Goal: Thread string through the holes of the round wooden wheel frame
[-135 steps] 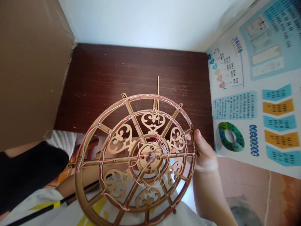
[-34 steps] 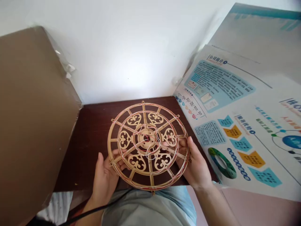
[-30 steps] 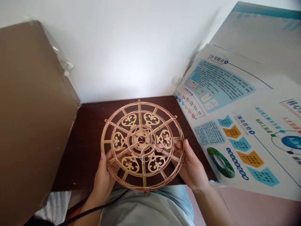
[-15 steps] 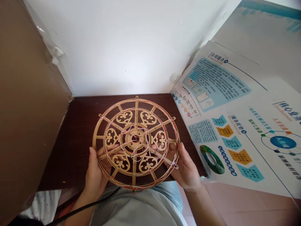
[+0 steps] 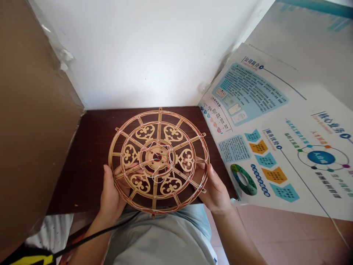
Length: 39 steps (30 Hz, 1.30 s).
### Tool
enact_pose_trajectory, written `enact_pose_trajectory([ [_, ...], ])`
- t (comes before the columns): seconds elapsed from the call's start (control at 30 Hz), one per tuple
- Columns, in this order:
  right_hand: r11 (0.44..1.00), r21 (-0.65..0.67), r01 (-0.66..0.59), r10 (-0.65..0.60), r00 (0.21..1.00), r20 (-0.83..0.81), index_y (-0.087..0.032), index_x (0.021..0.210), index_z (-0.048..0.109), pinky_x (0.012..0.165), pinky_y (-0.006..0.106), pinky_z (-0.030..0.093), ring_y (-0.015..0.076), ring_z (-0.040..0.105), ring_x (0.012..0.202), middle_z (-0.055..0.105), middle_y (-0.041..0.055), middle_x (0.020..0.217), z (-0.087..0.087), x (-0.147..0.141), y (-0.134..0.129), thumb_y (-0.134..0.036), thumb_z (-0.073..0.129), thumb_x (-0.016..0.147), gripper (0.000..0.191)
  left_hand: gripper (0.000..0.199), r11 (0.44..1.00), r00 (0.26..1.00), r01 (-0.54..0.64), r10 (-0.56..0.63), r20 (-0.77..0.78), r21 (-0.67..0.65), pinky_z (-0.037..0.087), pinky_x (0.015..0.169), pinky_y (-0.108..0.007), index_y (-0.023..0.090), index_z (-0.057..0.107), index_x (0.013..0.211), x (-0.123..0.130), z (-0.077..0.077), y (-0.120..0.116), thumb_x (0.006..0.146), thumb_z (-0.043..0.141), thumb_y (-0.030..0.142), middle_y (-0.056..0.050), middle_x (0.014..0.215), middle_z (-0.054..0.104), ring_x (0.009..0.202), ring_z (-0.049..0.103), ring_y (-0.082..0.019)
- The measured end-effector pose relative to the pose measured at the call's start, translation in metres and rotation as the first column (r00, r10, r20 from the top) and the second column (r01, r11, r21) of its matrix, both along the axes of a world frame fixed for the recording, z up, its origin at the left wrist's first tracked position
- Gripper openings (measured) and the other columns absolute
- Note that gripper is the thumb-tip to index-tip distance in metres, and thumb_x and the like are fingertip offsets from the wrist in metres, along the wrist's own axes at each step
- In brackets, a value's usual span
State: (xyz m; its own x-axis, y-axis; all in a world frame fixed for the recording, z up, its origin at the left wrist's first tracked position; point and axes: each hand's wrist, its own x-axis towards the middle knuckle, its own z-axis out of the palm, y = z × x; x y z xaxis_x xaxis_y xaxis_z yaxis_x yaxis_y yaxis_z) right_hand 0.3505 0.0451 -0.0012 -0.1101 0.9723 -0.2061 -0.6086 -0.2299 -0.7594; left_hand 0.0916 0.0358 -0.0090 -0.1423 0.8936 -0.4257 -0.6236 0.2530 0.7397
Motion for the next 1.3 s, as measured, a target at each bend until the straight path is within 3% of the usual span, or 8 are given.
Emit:
enact_pose_trajectory([
  [0.37,1.0,0.006,-0.023,0.023,0.999,-0.032,-0.031,0.106,0.083,0.122,0.057,0.047,0.035,0.069,0.132,0.082,0.0069,0.121,-0.008,0.002,-0.003,-0.062,0.085,0.084,0.038,0.067,0.999,1.0,-0.001,0.001,0.003,0.052,0.066,0.092,-0.047,0.014,0.084,0.094,0.0,-0.003,0.001,0.086,0.07,0.08,-0.012,0.081,0.083,0.097,0.082,-0.036],
  [0.6,0.998,0.065,-0.016,0.016,1.0,0.002,-0.03,0.102,0.081,0.118,0.058,0.051,0.035,0.07,0.13,0.082,0.0076,0.116,-0.012,0.004,-0.001,-0.063,0.083,0.086,0.037,0.07,0.998,0.999,0.04,-0.04,-0.002,0.051,0.066,0.093,-0.049,0.015,0.084,0.096,-0.001,-0.002,0.001,0.079,0.076,0.082,-0.014,0.092,0.085,0.1,0.081,-0.038],
  [0.73,0.996,0.084,-0.004,0.006,1.0,-0.021,-0.03,0.089,0.078,0.118,0.056,0.051,0.0334,0.071,0.128,0.083,0.0053,0.109,-0.011,0.002,0.001,-0.061,0.082,0.088,0.031,0.068,0.998,0.999,0.047,-0.048,0.014,0.051,0.065,0.094,-0.05,0.016,0.084,0.095,-0.001,-0.001,0.001,0.092,0.061,0.079,-0.015,0.093,0.084,0.103,0.081,-0.038],
  [0.87,0.995,0.099,-0.001,0.002,1.0,-0.009,-0.03,0.095,0.078,0.117,0.054,0.052,0.0327,0.072,0.126,0.083,0.0056,0.108,-0.011,0.0,0.001,-0.063,0.082,0.088,0.033,0.071,0.999,0.998,0.036,-0.037,0.045,0.025,0.065,0.095,-0.05,0.016,0.084,0.094,0.0,0.0,0.001,0.102,0.044,0.074,-0.014,0.091,0.084,0.104,0.081,-0.037],
  [1.13,0.997,0.076,0.018,-0.019,1.0,0.017,-0.03,0.093,0.076,0.111,0.054,0.056,0.0331,0.073,0.12,0.082,0.0056,0.107,-0.014,0.001,0.0,-0.065,0.083,0.086,0.037,0.076,0.999,0.996,0.038,-0.038,0.085,-0.001,0.065,0.094,-0.048,0.017,0.083,0.093,-0.001,0.002,0.002,0.107,0.031,0.07,-0.014,0.088,0.084,0.103,0.081,-0.035],
  [1.3,0.997,0.068,0.022,-0.023,1.0,0.012,-0.03,0.092,0.076,0.11,0.053,0.056,0.0317,0.074,0.116,0.082,0.0048,0.106,-0.014,0.001,0.0,-0.065,0.083,0.085,0.037,0.076,1.0,0.995,0.031,-0.031,0.09,-0.004,0.065,0.094,-0.048,0.017,0.082,0.091,-0.001,0.003,0.002,0.106,0.032,0.072,-0.014,0.086,0.083,0.103,0.081,-0.035],
])
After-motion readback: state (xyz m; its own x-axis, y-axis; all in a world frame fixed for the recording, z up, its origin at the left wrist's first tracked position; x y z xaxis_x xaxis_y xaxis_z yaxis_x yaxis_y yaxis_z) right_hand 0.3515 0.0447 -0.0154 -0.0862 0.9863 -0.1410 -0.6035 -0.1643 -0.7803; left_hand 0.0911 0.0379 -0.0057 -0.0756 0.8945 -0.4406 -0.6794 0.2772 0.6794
